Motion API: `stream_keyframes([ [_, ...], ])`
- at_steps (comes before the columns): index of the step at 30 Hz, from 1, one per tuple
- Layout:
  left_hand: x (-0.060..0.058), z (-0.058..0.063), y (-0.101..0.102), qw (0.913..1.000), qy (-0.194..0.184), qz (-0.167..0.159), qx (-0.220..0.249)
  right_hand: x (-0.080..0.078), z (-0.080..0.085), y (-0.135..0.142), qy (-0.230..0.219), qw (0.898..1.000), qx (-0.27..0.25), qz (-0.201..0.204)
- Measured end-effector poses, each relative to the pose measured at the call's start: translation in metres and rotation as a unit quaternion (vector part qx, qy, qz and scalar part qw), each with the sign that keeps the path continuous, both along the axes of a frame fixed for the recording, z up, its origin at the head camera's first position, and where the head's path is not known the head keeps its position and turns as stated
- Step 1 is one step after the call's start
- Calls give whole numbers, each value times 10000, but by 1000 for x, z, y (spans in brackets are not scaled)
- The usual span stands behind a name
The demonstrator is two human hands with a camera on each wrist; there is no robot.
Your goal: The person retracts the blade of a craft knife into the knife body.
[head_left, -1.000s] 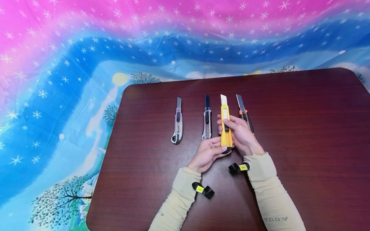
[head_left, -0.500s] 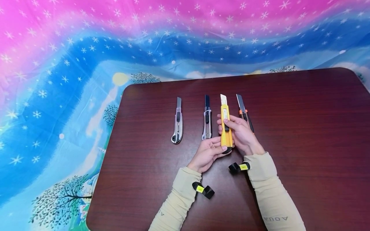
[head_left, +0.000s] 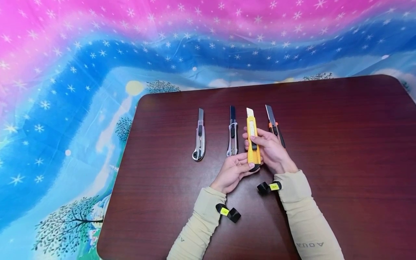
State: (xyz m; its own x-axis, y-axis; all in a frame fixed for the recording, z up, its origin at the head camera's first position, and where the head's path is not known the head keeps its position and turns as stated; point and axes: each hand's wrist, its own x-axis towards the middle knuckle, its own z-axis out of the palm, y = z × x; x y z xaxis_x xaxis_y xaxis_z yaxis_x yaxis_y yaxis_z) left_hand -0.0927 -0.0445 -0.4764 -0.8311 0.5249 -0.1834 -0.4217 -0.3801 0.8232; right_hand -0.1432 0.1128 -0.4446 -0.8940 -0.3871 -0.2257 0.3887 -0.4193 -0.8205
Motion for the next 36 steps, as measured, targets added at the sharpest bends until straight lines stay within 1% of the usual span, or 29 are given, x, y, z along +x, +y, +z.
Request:
stream_keyframes([
  [9, -1, 1, -1, 10000, 14, -25, 20, 0, 0, 1, 41, 9998, -184, 61],
  [15, 0, 0, 0, 10000, 5, -37, 43, 2, -1, 4, 198, 9994, -230, 176],
  [23, 1, 1, 1, 10000, 8, -37, 15, 3, -3, 6, 395, 9976, -465, 342],
  [28, 1, 1, 0, 10000, -8, 18, 38, 3, -3, 6, 541, 9970, -386, 396],
  [33, 1, 1, 0, 9999, -53, 57, 71, 4, -2, 5, 550, 9975, -276, 344],
  [36, 1, 1, 0, 9999, -93, 92, 93, 3, -2, 5, 460, 9985, -122, 284],
])
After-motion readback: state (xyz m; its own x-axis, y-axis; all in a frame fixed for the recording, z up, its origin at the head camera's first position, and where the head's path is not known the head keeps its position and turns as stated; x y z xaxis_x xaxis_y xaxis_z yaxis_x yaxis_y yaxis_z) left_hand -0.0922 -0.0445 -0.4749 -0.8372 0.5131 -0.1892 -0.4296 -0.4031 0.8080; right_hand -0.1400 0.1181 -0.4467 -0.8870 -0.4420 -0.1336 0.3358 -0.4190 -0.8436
